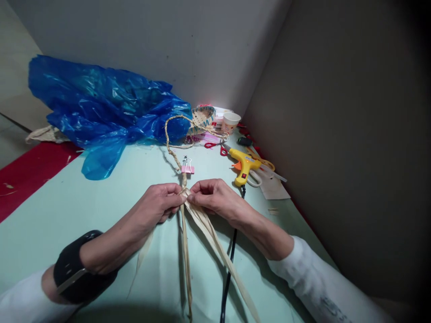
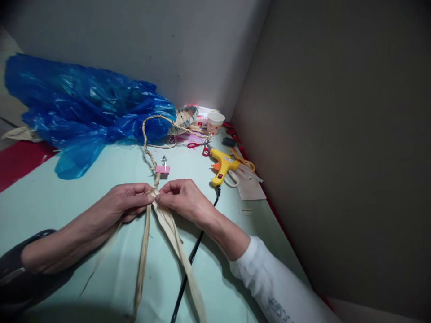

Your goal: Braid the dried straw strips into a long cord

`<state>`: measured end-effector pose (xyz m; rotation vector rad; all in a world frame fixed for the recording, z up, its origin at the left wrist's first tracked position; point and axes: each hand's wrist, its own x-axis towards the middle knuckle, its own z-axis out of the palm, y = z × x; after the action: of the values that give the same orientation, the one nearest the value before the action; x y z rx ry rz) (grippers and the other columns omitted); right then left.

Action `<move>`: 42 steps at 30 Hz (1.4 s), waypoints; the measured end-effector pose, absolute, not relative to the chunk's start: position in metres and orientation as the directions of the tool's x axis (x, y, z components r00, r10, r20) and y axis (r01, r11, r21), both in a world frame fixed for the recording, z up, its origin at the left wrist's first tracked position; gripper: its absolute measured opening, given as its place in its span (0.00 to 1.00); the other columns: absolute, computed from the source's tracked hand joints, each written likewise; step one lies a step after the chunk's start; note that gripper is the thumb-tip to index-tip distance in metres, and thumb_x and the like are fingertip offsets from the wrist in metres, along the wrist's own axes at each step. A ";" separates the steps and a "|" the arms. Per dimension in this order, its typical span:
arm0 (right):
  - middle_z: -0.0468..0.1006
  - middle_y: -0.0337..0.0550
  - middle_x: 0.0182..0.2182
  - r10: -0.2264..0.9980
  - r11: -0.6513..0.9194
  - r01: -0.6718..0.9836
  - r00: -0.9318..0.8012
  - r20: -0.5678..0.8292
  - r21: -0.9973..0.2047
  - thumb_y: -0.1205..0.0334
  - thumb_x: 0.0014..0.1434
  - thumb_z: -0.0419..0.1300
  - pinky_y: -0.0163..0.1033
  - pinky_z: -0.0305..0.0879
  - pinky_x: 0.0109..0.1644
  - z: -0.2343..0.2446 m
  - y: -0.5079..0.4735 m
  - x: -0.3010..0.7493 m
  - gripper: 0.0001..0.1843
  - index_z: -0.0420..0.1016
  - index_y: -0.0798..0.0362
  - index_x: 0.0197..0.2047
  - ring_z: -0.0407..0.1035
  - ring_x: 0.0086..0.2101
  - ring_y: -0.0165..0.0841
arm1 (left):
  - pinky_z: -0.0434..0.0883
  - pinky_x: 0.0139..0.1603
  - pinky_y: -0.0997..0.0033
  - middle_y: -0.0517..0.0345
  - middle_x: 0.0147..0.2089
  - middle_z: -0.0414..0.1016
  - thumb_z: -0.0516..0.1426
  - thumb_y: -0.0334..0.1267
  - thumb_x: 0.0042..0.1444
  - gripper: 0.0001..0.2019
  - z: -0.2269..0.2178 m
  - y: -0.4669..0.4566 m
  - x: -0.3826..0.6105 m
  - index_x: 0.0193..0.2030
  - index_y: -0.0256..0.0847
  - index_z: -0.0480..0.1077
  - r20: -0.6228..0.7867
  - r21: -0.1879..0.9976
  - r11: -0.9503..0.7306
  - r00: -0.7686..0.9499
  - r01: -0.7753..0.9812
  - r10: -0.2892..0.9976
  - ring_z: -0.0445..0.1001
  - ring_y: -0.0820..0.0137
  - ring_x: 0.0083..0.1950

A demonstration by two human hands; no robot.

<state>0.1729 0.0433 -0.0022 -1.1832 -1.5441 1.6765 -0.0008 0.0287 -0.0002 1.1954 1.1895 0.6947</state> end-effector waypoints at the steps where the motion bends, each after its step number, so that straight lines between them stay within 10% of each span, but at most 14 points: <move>1: 0.62 0.31 0.18 0.866 -0.186 0.139 -0.444 -0.229 -0.973 0.62 0.51 0.61 0.31 0.44 0.24 -0.002 0.043 0.172 0.07 0.71 0.58 0.28 0.50 0.20 0.22 | 0.45 0.22 0.73 0.69 0.19 0.54 0.56 0.36 0.50 0.08 -0.001 0.029 -0.001 0.23 0.40 0.61 -0.311 0.948 0.271 0.289 0.169 0.905 0.48 0.79 0.21; 11: 0.64 0.34 0.20 0.897 -0.263 0.050 -0.354 -0.263 -0.964 0.59 0.46 0.64 0.32 0.46 0.27 -0.005 0.038 0.167 0.10 0.71 0.58 0.26 0.53 0.23 0.23 | 0.48 0.23 0.74 0.69 0.19 0.54 0.56 0.35 0.51 0.09 -0.001 0.030 -0.003 0.23 0.39 0.61 -0.263 0.957 0.204 0.322 0.205 0.910 0.50 0.79 0.21; 34: 0.65 0.34 0.21 0.971 0.130 0.378 -0.235 0.041 -0.917 0.63 0.53 0.56 0.32 0.53 0.29 -0.011 0.026 0.157 0.07 0.69 0.55 0.26 0.57 0.25 0.26 | 0.45 0.21 0.75 0.71 0.18 0.53 0.57 0.34 0.48 0.07 -0.009 0.031 0.003 0.23 0.39 0.63 -0.230 0.968 0.206 0.188 0.141 0.955 0.48 0.81 0.20; 42: 0.64 0.33 0.21 0.984 0.113 0.219 -0.162 0.078 -0.969 0.67 0.50 0.58 0.32 0.53 0.28 0.007 0.024 0.153 0.03 0.68 0.55 0.26 0.55 0.24 0.24 | 0.48 0.22 0.76 0.69 0.21 0.57 0.55 0.31 0.45 0.03 -0.010 0.031 0.004 0.23 0.38 0.64 -0.214 0.971 0.190 0.181 0.142 0.960 0.50 0.81 0.21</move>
<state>0.1528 0.0237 0.0068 -1.2250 -1.5365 1.1295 0.0043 0.0308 -0.0097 1.2302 1.2403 0.8545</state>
